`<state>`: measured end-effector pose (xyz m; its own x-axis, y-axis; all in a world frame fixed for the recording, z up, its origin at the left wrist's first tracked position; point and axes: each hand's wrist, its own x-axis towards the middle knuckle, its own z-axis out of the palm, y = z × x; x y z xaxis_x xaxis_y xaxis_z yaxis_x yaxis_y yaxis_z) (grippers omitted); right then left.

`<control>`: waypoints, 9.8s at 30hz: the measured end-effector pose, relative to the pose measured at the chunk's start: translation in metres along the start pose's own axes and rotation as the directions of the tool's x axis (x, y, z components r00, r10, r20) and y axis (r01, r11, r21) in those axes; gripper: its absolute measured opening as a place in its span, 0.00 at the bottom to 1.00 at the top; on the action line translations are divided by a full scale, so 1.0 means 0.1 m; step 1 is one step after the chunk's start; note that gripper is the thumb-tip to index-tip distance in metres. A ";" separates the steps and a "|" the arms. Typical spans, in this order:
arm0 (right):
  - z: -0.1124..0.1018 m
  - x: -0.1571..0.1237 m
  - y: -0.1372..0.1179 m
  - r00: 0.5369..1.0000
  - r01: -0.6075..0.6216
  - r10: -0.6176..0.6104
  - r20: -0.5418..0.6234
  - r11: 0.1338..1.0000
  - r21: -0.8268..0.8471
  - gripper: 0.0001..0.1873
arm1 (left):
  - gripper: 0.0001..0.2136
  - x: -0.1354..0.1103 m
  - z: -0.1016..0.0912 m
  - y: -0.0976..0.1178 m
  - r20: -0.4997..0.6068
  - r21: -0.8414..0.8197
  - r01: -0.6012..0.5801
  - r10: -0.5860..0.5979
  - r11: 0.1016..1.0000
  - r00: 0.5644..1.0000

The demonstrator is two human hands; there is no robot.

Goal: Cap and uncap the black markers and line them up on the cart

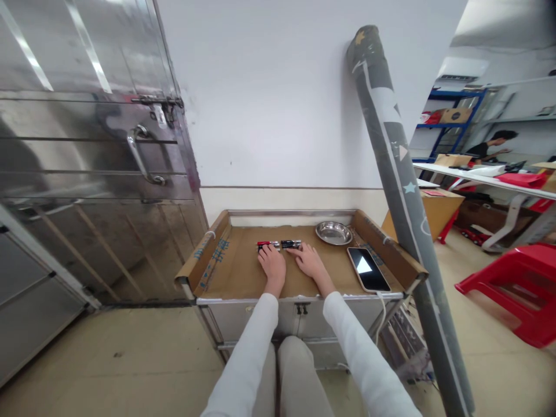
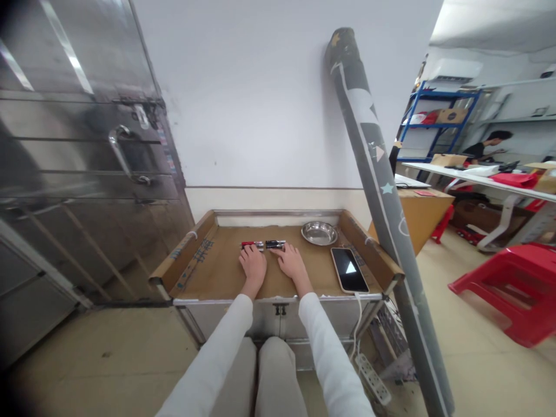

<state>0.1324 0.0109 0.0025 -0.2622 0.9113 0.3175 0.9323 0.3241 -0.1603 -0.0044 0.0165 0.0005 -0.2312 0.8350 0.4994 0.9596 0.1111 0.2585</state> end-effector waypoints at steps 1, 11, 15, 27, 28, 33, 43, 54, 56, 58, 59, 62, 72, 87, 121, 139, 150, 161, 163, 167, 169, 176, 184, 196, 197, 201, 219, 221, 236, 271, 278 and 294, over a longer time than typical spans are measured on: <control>0.00 0.00 0.00 1.000 -0.003 0.003 0.005 1.000 -0.002 0.25 | 0.14 0.00 0.00 0.00 0.001 -0.002 0.003 -0.003 1.000 1.000; -0.03 -0.01 -0.03 1.000 0.002 -0.002 0.014 0.999 -0.033 0.27 | 0.13 -0.01 -0.03 0.00 0.009 0.001 0.012 -0.012 1.000 1.000; -0.05 -0.02 -0.04 0.999 -0.009 0.011 0.031 0.998 -0.064 0.27 | 0.13 -0.01 -0.03 0.00 0.017 0.007 -0.002 0.002 1.000 1.000; 0.00 -0.02 -0.02 0.999 -0.040 0.038 -0.021 0.997 -0.064 0.25 | 0.14 -0.02 0.02 0.01 0.028 -0.003 -0.009 0.009 1.000 1.000; 0.00 -0.02 -0.02 0.999 -0.044 0.043 -0.027 0.997 -0.066 0.25 | 0.14 -0.02 0.02 0.01 0.029 -0.001 -0.007 0.007 1.000 1.000; 0.04 -0.02 0.00 0.996 -0.058 0.054 -0.073 0.997 -0.052 0.26 | 0.14 -0.02 0.00 0.00 0.047 0.013 -0.009 0.009 1.000 0.999; -0.03 -0.04 -0.01 0.981 -0.008 0.018 -0.192 0.999 0.053 0.24 | 0.11 0.00 -0.12 0.01 0.152 -0.359 -0.282 0.355 0.889 0.923; 0.07 -0.02 0.11 0.982 -0.053 0.076 -0.171 0.989 0.137 0.12 | 0.04 0.08 -0.05 0.01 -0.091 -0.685 -0.300 0.330 0.664 0.940; 0.07 -0.01 0.11 0.983 -0.058 0.082 -0.167 0.988 0.143 0.12 | 0.05 0.08 -0.05 0.01 -0.097 -0.703 -0.304 0.337 0.643 0.936; 0.07 -0.01 0.11 0.984 -0.068 0.090 -0.153 0.988 0.139 0.13 | 0.05 0.08 -0.04 0.00 -0.108 -0.724 -0.309 0.341 0.617 0.934; 0.07 -0.01 0.11 0.985 -0.077 0.096 -0.144 0.988 0.135 0.13 | 0.05 0.08 -0.03 0.00 -0.113 -0.734 -0.308 0.337 0.606 0.935; 0.07 0.00 0.12 0.987 -0.095 0.109 -0.121 0.989 0.116 0.13 | 0.05 0.09 -0.02 -0.02 -0.123 -0.743 -0.289 0.302 0.604 0.946; 0.09 0.00 0.12 0.987 -0.102 0.116 -0.113 0.987 0.123 0.12 | 0.08 0.06 -0.13 -0.04 -0.167 -0.727 -0.328 0.308 0.603 0.937; 0.11 0.01 0.14 0.980 -0.121 0.141 -0.138 0.982 0.146 0.11 | 0.08 0.07 -0.11 -0.03 -0.142 -0.717 -0.280 0.259 0.639 0.955; 0.12 -0.03 0.09 0.948 -0.100 0.159 -0.277 0.971 0.217 0.12 | 0.05 0.08 0.16 -0.11 0.018 -0.507 -0.293 0.350 0.811 0.937; 0.15 -0.04 0.12 0.971 0.010 0.056 -0.234 0.962 0.273 0.10 | 0.07 0.05 0.11 -0.06 0.035 -0.498 -0.389 0.466 0.775 0.884; 0.12 -0.04 0.11 0.978 -0.027 0.078 -0.193 0.967 0.253 0.14 | 0.06 0.05 0.05 -0.05 0.106 -0.435 -0.381 0.467 0.816 0.878; 0.16 -0.02 0.13 0.975 -0.042 0.082 -0.208 0.981 0.190 0.14 | 0.07 0.04 0.02 -0.05 0.129 -0.428 -0.368 0.459 0.825 0.879; 0.17 -0.02 0.13 0.973 -0.040 0.082 -0.214 0.980 0.192 0.14 | 0.08 0.04 0.01 -0.06 0.125 -0.425 -0.368 0.456 0.827 0.881; 0.17 -0.01 0.13 0.970 -0.056 0.101 -0.220 0.978 0.201 0.15 | 0.09 0.03 -0.01 -0.06 0.127 -0.408 -0.355 0.437 0.841 0.890; 0.18 -0.01 0.13 0.970 -0.062 0.108 -0.219 0.977 0.205 0.16 | 0.10 0.02 -0.01 -0.05 0.126 -0.399 -0.350 0.428 0.848 0.895; 0.19 -0.01 0.15 0.966 -0.089 0.135 -0.222 0.975 0.205 0.17 | 0.10 0.02 0.02 -0.06 0.099 -0.386 -0.323 0.387 0.864 0.917; 0.17 -0.02 0.15 0.958 -0.115 0.161 -0.239 0.974 0.197 0.16 | 0.10 0.03 0.04 -0.07 0.090 -0.427 -0.304 0.375 0.852 0.923; 0.16 -0.03 0.14 0.966 -0.128 0.163 -0.200 0.976 0.177 0.15 | 0.09 0.01 0.07 -0.07 0.101 -0.401 -0.325 0.394 0.856 0.914; 0.16 -0.03 0.14 0.967 -0.128 0.162 -0.198 0.976 0.173 0.15 | 0.09 0.01 0.07 -0.07 0.098 -0.401 -0.322 0.390 0.858 0.916; 0.14 -0.03 0.13 0.967 -0.133 0.164 -0.195 0.977 0.165 0.15 | 0.09 0.02 0.06 -0.07 0.108 -0.395 -0.312 0.381 0.864 0.918; 0.14 -0.01 0.12 0.946 -0.147 0.199 -0.254 0.967 0.210 0.16 | 0.08 0.02 0.04 -0.06 0.103 -0.392 -0.288 0.353 0.874 0.930; 0.16 -0.01 0.13 0.947 -0.120 0.182 -0.265 0.965 0.234 0.16 | 0.08 0.02 0.05 -0.06 0.089 -0.403 -0.289 0.352 0.868 0.932; 0.14 -0.02 0.12 0.952 -0.066 0.132 -0.276 0.970 0.234 0.15 | 0.21 0.03 0.16 -0.08 0.017 -0.269 -0.034 0.040 0.962 0.999; 0.15 -0.04 0.12 0.969 0.004 0.111 -0.223 0.888 0.460 0.19 | 0.13 0.06 -0.01 -0.02 -0.109 -0.760 -0.349 0.422 0.549 0.900; 0.13 -0.03 0.11 0.982 0.028 0.056 -0.182 0.903 0.428 0.11 | 0.14 0.06 0.04 -0.01 -0.159 -0.814 -0.317 0.338 0.487 0.928; 0.11 -0.04 0.09 0.985 -0.009 0.073 -0.156 0.925 0.380 0.08 | 0.09 0.06 -0.12 -0.06 -0.211 -0.768 -0.261 0.154 0.585 0.965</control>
<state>0.1395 0.0131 -0.0108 -0.1513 0.8818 0.4468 0.7702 0.3885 -0.5059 -0.0131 0.0147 0.0121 -0.1094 0.7091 0.6965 0.4983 -0.5672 0.6557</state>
